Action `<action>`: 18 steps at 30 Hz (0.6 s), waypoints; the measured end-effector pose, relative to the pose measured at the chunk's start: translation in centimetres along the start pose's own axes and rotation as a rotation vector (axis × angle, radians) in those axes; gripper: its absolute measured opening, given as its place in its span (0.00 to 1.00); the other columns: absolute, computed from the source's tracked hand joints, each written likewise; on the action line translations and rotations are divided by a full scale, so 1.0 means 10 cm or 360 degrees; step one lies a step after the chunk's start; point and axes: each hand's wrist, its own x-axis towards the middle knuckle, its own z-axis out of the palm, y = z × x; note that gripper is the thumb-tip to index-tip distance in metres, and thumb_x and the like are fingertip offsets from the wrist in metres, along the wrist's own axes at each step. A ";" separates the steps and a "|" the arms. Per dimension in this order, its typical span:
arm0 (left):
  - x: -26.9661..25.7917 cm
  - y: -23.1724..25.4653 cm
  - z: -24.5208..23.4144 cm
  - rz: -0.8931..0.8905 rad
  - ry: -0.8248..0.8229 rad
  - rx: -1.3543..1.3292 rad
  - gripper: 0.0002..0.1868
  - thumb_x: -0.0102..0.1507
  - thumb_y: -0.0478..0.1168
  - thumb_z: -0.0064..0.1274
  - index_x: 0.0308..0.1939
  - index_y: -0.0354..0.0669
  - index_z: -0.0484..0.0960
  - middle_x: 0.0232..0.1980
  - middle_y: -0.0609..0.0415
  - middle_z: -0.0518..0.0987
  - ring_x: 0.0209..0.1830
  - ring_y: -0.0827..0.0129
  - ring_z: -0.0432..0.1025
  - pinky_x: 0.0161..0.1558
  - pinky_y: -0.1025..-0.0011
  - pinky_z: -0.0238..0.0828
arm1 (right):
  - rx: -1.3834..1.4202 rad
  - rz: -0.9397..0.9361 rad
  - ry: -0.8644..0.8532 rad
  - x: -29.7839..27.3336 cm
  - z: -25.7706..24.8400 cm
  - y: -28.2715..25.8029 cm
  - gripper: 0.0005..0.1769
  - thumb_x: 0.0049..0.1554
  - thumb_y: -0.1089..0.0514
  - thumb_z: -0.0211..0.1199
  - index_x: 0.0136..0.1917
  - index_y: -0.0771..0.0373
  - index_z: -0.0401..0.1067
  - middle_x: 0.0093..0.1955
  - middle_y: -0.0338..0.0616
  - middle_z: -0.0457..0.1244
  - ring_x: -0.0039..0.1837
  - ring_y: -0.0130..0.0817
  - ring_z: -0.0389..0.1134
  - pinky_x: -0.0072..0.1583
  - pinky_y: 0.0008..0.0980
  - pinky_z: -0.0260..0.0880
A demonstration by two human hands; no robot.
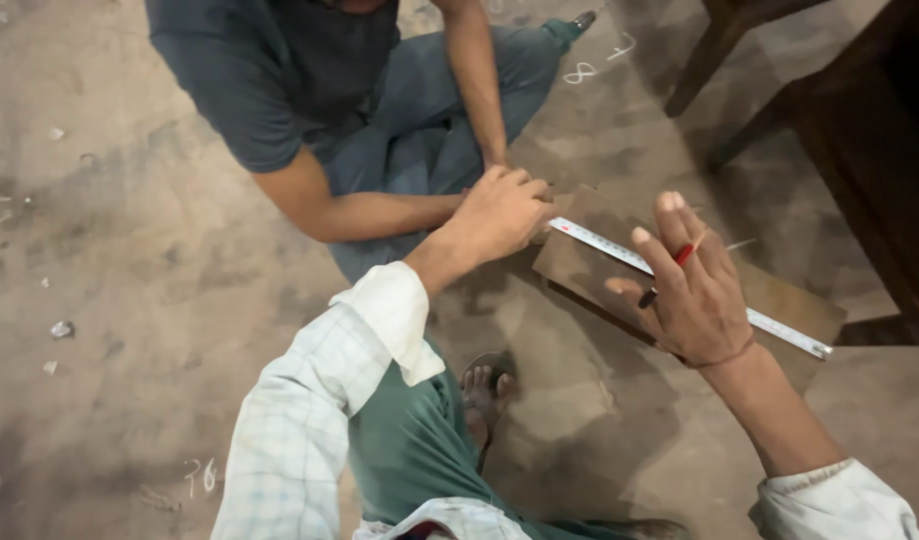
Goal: The person sits on the workshop floor, opens a drawer of a wooden cabinet, then measures a wooden board with a tape measure and marks it with a pencil, repositioning the board to measure and mark additional edges. Another person sits nearby holding a power drill.
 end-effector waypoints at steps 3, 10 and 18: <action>0.01 0.01 -0.05 -0.0027 -0.0007 -0.0002 0.07 0.60 0.48 0.58 0.38 0.57 0.87 0.43 0.58 0.78 0.49 0.60 0.73 0.48 0.58 0.65 | -0.0098 -0.0075 0.0021 -0.04 0.10 0.02 0.37 0.63 0.48 0.67 0.76 0.64 0.53 0.81 0.64 0.50 0.77 0.68 0.57 0.73 0.58 0.62; 0.00 -0.01 -0.03 0.0020 -0.0006 0.0002 0.10 0.58 0.49 0.60 0.42 0.60 0.87 0.44 0.59 0.78 0.47 0.60 0.73 0.46 0.58 0.67 | 0.0045 0.0100 -0.0053 -0.13 0.30 0.12 0.35 0.64 0.52 0.64 0.76 0.64 0.53 0.83 0.66 0.47 0.81 0.70 0.53 0.77 0.60 0.60; 0.01 0.00 -0.04 0.0019 -0.0073 0.0118 0.08 0.58 0.48 0.60 0.40 0.57 0.86 0.44 0.59 0.78 0.46 0.61 0.73 0.45 0.60 0.67 | -0.0060 0.0100 -0.0181 -0.09 0.27 0.07 0.34 0.62 0.50 0.65 0.73 0.67 0.57 0.81 0.65 0.49 0.79 0.68 0.55 0.76 0.57 0.60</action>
